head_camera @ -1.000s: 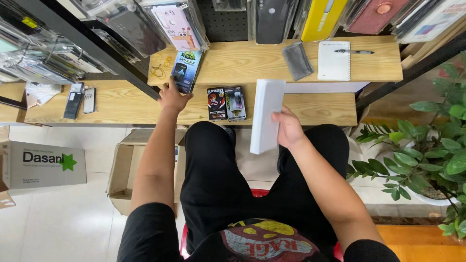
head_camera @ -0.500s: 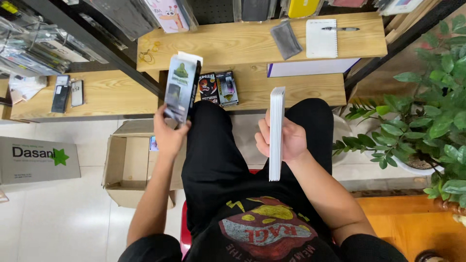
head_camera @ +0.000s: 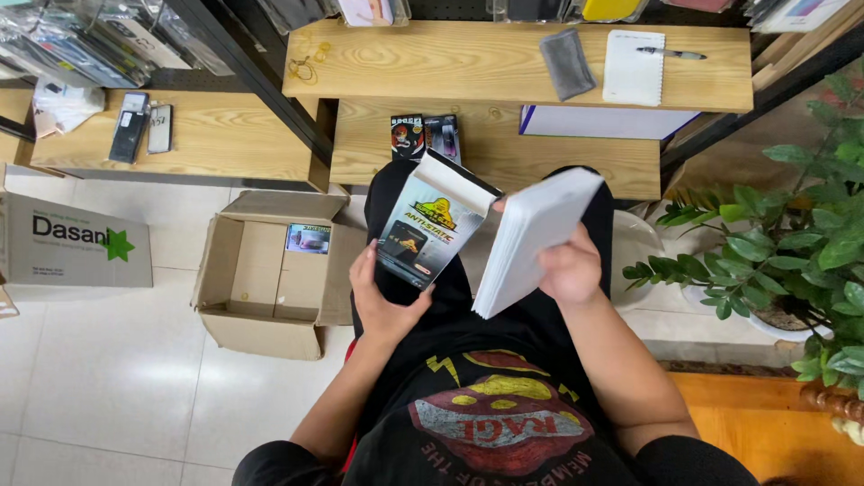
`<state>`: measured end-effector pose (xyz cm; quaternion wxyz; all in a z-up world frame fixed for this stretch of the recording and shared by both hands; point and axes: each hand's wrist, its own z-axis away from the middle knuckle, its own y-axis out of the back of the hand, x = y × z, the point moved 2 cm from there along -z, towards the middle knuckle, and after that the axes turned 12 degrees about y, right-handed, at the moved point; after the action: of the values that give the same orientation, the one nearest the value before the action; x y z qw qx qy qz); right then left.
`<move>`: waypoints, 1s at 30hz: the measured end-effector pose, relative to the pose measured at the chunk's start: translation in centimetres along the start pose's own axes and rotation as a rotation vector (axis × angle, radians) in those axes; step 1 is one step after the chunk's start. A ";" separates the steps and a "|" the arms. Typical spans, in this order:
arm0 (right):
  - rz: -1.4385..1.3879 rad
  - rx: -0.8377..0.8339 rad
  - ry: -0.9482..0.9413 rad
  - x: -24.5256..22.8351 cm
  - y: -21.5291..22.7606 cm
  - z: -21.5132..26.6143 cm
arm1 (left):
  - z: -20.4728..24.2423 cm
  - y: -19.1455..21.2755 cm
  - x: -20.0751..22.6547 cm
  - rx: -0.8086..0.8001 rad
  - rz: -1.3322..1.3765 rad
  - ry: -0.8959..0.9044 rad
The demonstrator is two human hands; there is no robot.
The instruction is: The person wipes a phone screen protector box with a cloth, handles several screen protectors, and writes in a notebook with a pen while sitting in a shop.
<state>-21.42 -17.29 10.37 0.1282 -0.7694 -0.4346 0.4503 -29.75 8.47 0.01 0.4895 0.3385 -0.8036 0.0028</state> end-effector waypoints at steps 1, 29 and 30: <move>0.000 0.000 -0.003 -0.5 -0.4 0.2 | 0.0 0.0 0.2 0.001 -0.001 0.003; 0.699 0.126 0.043 0.4 4.5 9.5 | -1.6 -4.3 4.6 -0.591 0.485 0.088; 0.691 0.178 -0.010 1.2 6.0 10.2 | -1.9 -5.4 4.3 -0.608 0.446 0.095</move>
<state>-26.06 -21.86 0.41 0.0330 -0.8546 -0.1085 0.5067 -26.57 2.60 2.61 0.5915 -0.0062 -0.7982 -0.1137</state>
